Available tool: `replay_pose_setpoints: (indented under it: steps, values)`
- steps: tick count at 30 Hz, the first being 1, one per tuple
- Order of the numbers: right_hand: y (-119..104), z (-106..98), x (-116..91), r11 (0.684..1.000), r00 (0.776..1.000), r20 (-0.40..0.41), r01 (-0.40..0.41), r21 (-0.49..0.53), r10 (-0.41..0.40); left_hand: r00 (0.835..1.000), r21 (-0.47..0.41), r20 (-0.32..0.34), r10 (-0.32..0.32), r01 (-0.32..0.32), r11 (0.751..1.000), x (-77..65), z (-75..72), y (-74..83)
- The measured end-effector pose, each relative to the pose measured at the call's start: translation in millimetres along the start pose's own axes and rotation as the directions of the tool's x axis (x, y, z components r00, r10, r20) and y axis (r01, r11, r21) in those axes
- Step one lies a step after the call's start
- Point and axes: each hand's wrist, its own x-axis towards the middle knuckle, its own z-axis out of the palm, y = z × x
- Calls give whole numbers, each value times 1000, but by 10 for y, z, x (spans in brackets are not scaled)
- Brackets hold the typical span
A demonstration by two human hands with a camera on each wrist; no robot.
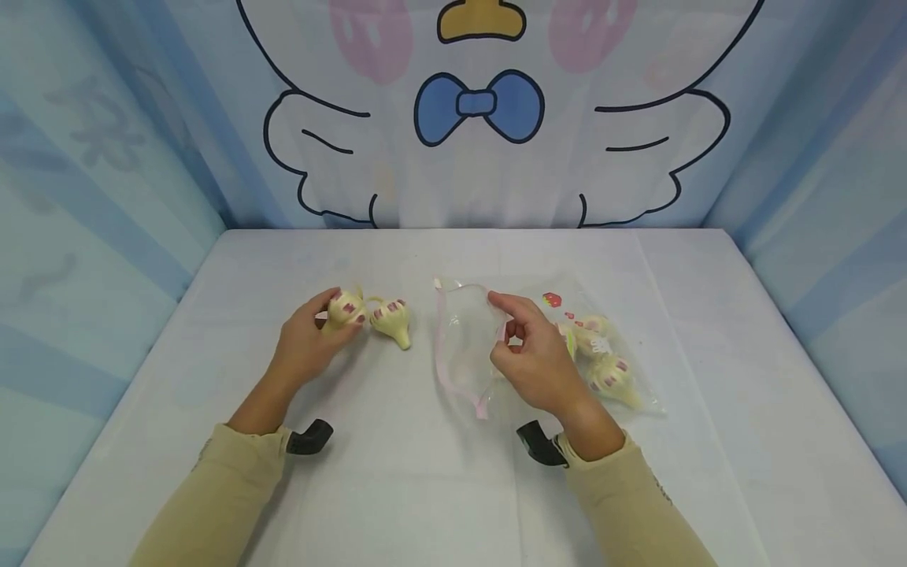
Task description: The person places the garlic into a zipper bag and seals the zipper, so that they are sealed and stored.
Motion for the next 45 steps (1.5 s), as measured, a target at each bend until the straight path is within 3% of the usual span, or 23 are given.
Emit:
replay_pose_setpoints:
  steps: [9, 15, 25, 36, 45]
  values:
    - [2, 1, 3, 1000, 1000, -3, 9, -9, -9, 997, -53, 70, 23, -19, 998, -25, -67, 56]
    - [2, 2, 13, 1000, 1000, 0, 13, -18, -13, 990, -102, 139, 10, 4, 995, -32, -69, 87]
    - [3, 0, 19, 999, 1000, -1, 4, -40, -4, 981, -131, 193, 6, 19, 991, -33, -68, 95]
    - [5, -1, 1, 1000, 1000, 5, -7, -16, 7, 969, -159, 246, -35, 76, 984, -69, -11, 164]
    - [6, 3, -16, 1000, 1000, 5, -15, -2, 15, 973, -161, 230, -3, 41, 986, -119, 28, 202]
